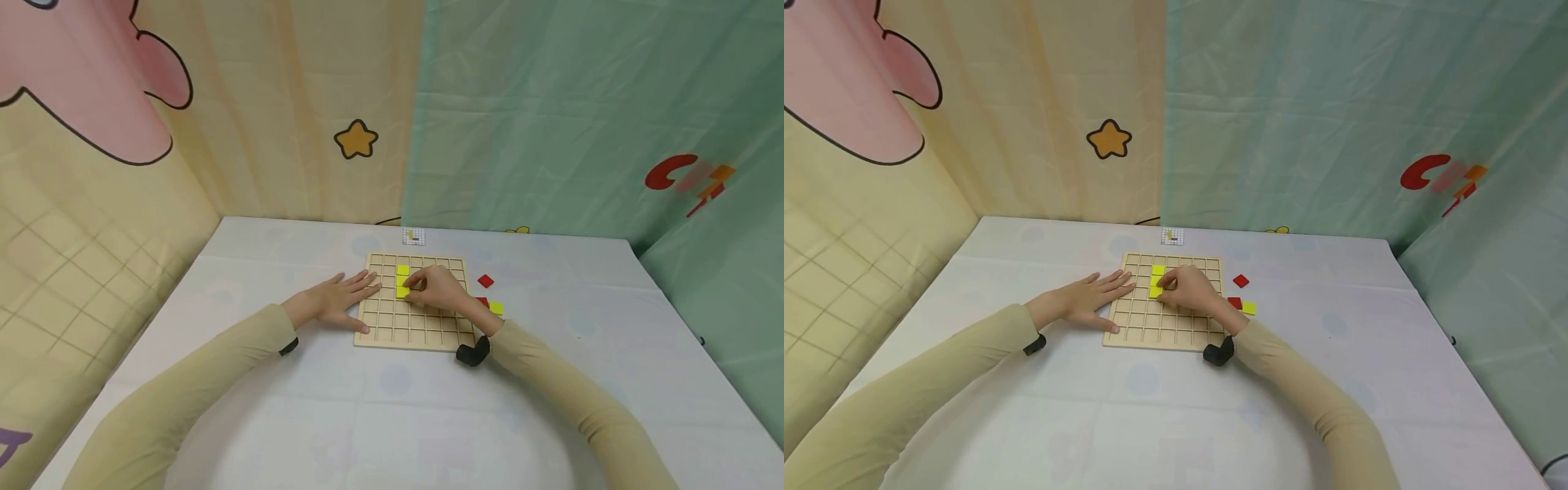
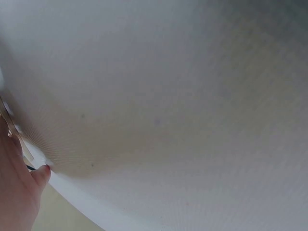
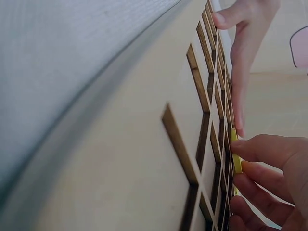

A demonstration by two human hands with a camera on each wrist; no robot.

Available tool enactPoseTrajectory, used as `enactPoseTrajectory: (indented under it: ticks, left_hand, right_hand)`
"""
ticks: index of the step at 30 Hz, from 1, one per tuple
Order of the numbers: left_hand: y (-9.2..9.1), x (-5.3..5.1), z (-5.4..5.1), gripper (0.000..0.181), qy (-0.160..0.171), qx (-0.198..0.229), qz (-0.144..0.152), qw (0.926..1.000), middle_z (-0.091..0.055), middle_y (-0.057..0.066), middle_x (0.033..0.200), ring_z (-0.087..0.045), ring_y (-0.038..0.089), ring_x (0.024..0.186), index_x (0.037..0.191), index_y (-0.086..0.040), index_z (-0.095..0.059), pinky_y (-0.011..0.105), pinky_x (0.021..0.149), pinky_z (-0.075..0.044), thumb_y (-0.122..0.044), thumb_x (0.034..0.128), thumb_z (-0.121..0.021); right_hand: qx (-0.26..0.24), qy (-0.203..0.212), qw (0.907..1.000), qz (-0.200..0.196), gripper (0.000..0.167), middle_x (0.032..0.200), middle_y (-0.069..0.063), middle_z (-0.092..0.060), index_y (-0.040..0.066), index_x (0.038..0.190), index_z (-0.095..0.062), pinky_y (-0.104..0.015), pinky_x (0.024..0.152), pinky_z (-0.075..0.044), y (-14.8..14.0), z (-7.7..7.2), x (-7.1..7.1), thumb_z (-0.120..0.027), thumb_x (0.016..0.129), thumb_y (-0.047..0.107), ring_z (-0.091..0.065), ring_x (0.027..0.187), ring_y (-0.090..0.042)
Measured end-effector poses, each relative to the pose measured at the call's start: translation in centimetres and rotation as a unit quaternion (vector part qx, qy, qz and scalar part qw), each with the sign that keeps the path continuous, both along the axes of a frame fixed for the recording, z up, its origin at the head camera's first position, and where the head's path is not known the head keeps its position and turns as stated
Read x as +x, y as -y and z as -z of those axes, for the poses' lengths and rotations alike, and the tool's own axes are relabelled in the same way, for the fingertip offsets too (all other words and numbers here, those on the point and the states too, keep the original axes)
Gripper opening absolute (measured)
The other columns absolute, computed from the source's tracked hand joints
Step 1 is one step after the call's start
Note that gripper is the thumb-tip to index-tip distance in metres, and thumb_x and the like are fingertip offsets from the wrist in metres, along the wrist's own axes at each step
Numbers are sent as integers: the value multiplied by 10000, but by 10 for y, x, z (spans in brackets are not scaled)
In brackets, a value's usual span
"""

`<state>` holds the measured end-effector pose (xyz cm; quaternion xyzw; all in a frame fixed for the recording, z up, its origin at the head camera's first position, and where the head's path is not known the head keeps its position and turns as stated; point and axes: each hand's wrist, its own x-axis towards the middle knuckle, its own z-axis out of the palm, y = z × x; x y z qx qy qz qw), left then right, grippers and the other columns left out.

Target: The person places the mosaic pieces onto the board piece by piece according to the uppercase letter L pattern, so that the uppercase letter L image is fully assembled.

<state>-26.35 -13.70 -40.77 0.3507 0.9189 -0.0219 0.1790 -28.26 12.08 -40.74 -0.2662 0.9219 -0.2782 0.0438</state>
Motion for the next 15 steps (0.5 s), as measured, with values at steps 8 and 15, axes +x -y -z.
enactPoseTrajectory:
  ticks: [8, 15]
  left_hand:
    - [-1, 1, -2, 959, -40, -8, -6, 10000, 88, -2, 1633, 78, 210, 1510, 1560, -246, -22, 554, 1197, -67, -748, 849, -425]
    - [-1, 3, -3, 965, 31, -29, -22, 10000, 92, 10, 1632, 78, 216, 1509, 1560, -237, -13, 559, 1196, -66, -741, 852, -432]
  right_hand:
    - [13, 28, 10000, -53, 260, 982, -59, -744, 79, 1012, -756, -197, 596, -429, 0, -2, 1, -781, 799, 227, -541, 667, -97]
    - [-186, -9, 9998, 63, 266, 958, -57, -739, 76, 1019, -750, -217, 618, -458, -10, -6, 1, -774, 800, 226, -578, 720, -117]
